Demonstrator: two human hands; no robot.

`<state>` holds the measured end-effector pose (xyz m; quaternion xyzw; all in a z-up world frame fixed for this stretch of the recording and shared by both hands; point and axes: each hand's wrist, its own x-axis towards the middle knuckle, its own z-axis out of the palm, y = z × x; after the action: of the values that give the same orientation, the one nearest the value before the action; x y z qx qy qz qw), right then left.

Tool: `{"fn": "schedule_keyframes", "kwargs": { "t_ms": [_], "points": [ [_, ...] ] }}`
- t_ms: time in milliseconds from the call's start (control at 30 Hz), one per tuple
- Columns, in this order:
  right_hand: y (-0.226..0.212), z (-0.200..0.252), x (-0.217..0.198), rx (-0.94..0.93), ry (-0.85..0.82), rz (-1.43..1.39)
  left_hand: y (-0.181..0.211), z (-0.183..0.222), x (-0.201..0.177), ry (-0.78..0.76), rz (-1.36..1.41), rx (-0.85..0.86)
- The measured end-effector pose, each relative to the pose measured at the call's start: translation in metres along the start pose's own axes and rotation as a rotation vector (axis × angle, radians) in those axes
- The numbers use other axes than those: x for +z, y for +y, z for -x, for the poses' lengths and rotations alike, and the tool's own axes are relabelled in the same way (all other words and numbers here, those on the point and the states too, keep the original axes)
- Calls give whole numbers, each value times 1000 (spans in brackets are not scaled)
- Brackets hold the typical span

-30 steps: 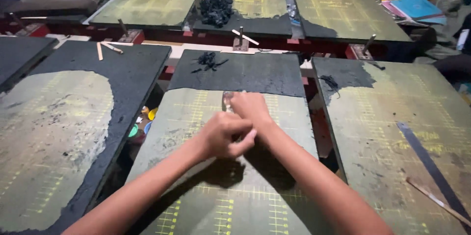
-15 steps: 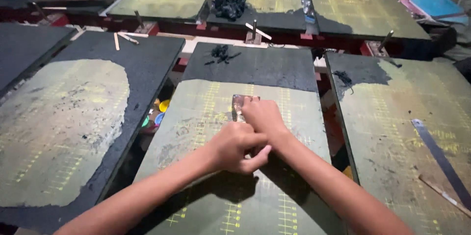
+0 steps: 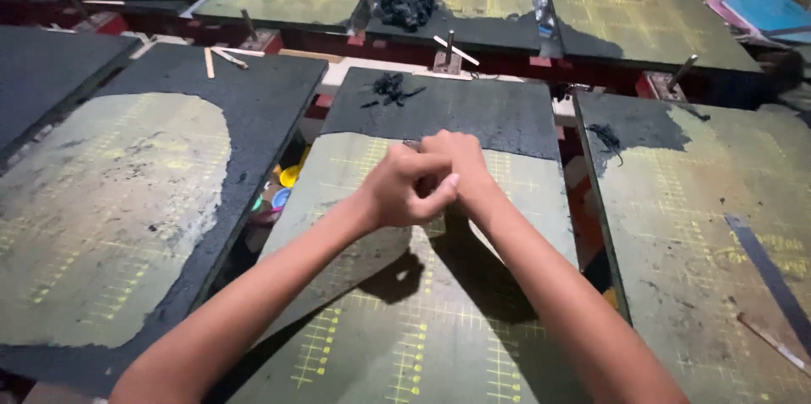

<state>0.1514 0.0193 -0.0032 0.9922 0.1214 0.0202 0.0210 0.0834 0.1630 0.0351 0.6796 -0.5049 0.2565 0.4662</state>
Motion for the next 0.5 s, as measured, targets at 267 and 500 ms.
{"fn": "schedule_keyframes", "kwargs": {
  "t_ms": [267, 500],
  "points": [
    [-28, 40, 24, -272, 204, 235, 61, 39, -6, -71, -78, 89],
    [-79, 42, 9, -379, 135, -77, 32, 83, -36, -84, -59, 67]
  ]
}}
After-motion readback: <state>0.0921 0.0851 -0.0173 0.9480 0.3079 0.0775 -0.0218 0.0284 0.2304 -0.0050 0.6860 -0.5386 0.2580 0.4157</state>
